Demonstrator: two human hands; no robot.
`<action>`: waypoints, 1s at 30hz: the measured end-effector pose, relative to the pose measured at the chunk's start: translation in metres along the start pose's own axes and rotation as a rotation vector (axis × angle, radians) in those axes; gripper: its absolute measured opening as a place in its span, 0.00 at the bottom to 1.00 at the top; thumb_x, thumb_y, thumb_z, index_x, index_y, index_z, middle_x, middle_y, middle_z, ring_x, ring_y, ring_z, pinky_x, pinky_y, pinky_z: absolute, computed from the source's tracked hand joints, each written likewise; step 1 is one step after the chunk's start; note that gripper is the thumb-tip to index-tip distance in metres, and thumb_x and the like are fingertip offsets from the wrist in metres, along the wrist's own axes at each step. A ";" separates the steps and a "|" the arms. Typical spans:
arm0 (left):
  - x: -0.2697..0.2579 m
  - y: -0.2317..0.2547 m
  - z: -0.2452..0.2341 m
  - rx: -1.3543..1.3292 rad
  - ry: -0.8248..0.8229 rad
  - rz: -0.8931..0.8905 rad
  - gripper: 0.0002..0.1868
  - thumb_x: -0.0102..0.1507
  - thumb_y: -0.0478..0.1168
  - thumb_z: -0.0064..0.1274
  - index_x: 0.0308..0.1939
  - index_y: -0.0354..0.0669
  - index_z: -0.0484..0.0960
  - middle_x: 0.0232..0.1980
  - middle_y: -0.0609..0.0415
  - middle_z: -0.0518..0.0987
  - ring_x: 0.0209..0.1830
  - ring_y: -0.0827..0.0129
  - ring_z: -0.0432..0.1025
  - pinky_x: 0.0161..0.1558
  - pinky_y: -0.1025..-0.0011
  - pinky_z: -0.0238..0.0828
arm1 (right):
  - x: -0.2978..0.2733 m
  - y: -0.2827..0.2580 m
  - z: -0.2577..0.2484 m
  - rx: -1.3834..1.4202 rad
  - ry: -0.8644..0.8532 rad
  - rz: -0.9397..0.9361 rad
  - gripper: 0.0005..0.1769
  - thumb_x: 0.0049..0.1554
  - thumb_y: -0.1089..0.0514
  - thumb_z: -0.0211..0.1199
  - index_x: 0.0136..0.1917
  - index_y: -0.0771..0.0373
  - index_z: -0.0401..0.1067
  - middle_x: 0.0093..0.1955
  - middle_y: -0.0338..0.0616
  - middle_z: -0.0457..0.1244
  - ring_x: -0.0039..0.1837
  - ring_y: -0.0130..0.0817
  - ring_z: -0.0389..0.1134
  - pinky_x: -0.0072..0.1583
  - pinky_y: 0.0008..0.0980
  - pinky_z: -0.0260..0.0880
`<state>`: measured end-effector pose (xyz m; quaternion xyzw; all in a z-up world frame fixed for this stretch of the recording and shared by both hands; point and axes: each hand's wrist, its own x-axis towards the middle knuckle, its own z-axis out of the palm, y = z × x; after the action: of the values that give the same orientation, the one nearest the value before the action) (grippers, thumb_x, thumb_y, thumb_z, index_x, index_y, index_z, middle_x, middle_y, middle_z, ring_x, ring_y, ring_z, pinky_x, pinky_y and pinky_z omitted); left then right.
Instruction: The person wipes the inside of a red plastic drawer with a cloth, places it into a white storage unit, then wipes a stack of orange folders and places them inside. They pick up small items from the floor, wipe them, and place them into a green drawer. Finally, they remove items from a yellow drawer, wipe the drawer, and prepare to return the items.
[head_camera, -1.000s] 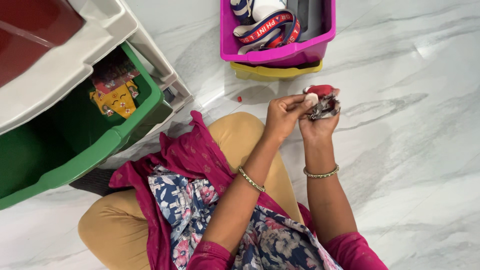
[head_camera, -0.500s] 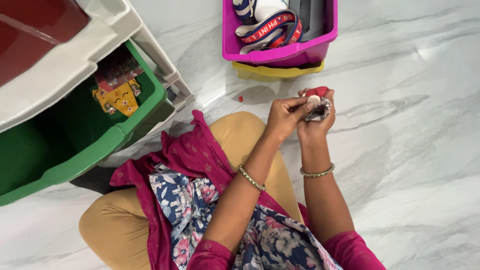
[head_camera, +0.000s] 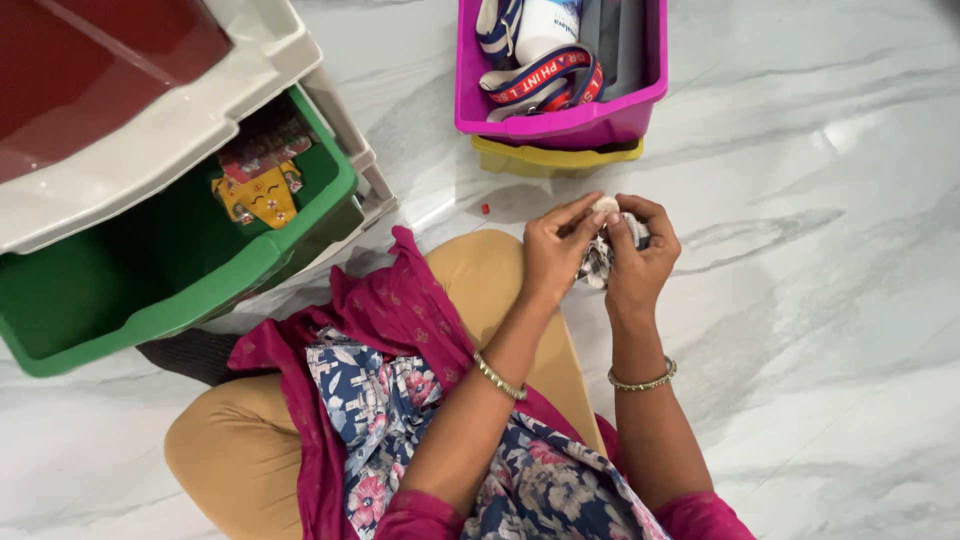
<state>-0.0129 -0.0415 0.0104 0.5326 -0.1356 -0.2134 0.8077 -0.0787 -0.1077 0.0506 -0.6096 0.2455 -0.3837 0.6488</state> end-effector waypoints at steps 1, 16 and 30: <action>-0.006 0.009 -0.001 -0.081 0.021 -0.021 0.17 0.65 0.32 0.61 0.57 0.32 0.82 0.42 0.51 0.83 0.39 0.76 0.75 0.43 0.76 0.74 | -0.001 -0.003 0.002 0.041 -0.005 0.022 0.10 0.62 0.68 0.64 0.57 0.69 0.72 0.51 0.42 0.67 0.49 0.23 0.69 0.52 0.24 0.72; -0.088 0.205 -0.073 0.215 0.365 0.626 0.11 0.65 0.27 0.61 0.51 0.33 0.81 0.46 0.49 0.83 0.44 0.70 0.82 0.47 0.74 0.82 | -0.063 -0.106 0.116 0.376 -0.459 0.072 0.13 0.63 0.63 0.68 0.58 0.70 0.71 0.53 0.46 0.68 0.52 0.26 0.70 0.55 0.24 0.72; -0.094 0.244 -0.113 0.569 0.588 0.632 0.17 0.68 0.29 0.57 0.61 0.37 0.81 0.55 0.45 0.85 0.53 0.66 0.83 0.55 0.71 0.80 | -0.082 -0.141 0.186 0.348 -0.681 0.221 0.21 0.62 0.64 0.67 0.66 0.75 0.72 0.61 0.51 0.68 0.58 0.29 0.69 0.61 0.28 0.70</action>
<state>0.0047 0.1788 0.1906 0.7018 -0.1096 0.2451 0.6599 -0.0086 0.0754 0.2022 -0.5526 0.0116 -0.1232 0.8242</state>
